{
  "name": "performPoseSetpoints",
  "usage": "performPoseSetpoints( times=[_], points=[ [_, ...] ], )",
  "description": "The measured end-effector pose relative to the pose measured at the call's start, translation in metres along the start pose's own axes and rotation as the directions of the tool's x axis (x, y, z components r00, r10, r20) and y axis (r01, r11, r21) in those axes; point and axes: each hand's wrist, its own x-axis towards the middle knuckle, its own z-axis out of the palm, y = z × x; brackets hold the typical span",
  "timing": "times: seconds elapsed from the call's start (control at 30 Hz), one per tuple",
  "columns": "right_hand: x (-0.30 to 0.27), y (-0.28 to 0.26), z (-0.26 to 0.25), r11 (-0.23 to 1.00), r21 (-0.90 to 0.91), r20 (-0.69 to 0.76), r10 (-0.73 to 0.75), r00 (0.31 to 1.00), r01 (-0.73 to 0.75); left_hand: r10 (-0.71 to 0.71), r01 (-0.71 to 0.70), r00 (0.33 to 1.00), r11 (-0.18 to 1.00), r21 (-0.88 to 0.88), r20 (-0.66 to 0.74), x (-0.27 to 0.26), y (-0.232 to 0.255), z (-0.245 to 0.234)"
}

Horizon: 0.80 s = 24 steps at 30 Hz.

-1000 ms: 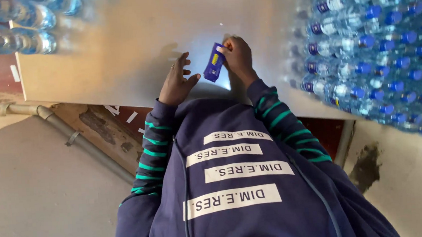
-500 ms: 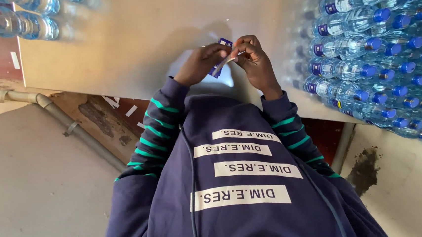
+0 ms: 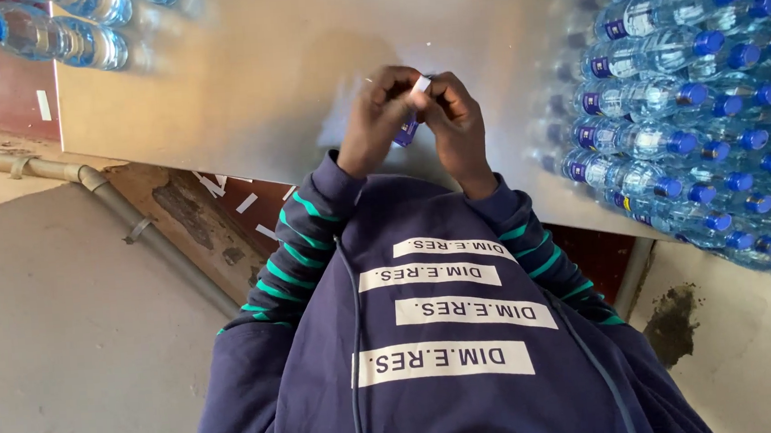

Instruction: Manually applying adhesive labels to plastic water bottles on a production table.

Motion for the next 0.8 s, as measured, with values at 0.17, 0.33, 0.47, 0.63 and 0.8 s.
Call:
performPoseSetpoints(
  times=[0.17, 0.33, 0.47, 0.63, 0.8],
  points=[
    [0.001, 0.018, -0.005, 0.993, -0.098, -0.071, -0.067, 0.995, 0.060, 0.043, -0.033, 0.982, 0.998, 0.058, -0.186, 0.001, 0.000, -0.006],
    [0.002, 0.046, -0.034, 0.994, 0.094, -0.263, 0.075, 0.962, -0.052, 0.001, -0.146, 0.884, 0.951, -0.274, -0.467, 0.003, 0.014, -0.053],
    [-0.002, 0.015, -0.036, 0.994, -0.095, -0.088, 0.048, 0.995, -0.056, 0.248, -0.215, 0.877, 0.968, 0.127, -0.412, -0.015, 0.017, -0.070],
    [-0.003, -0.012, -0.016, 0.936, -0.289, 0.195, -0.149, 0.969, 0.202, 0.357, -0.367, 0.928, 0.828, 0.423, 0.105, -0.017, 0.063, -0.024],
    [-0.008, -0.005, -0.001, 0.972, -0.072, 0.048, -0.219, 0.975, 0.222, 0.258, -0.245, 0.966, 0.928, 0.281, -0.008, -0.021, 0.032, -0.004]
  ],
)
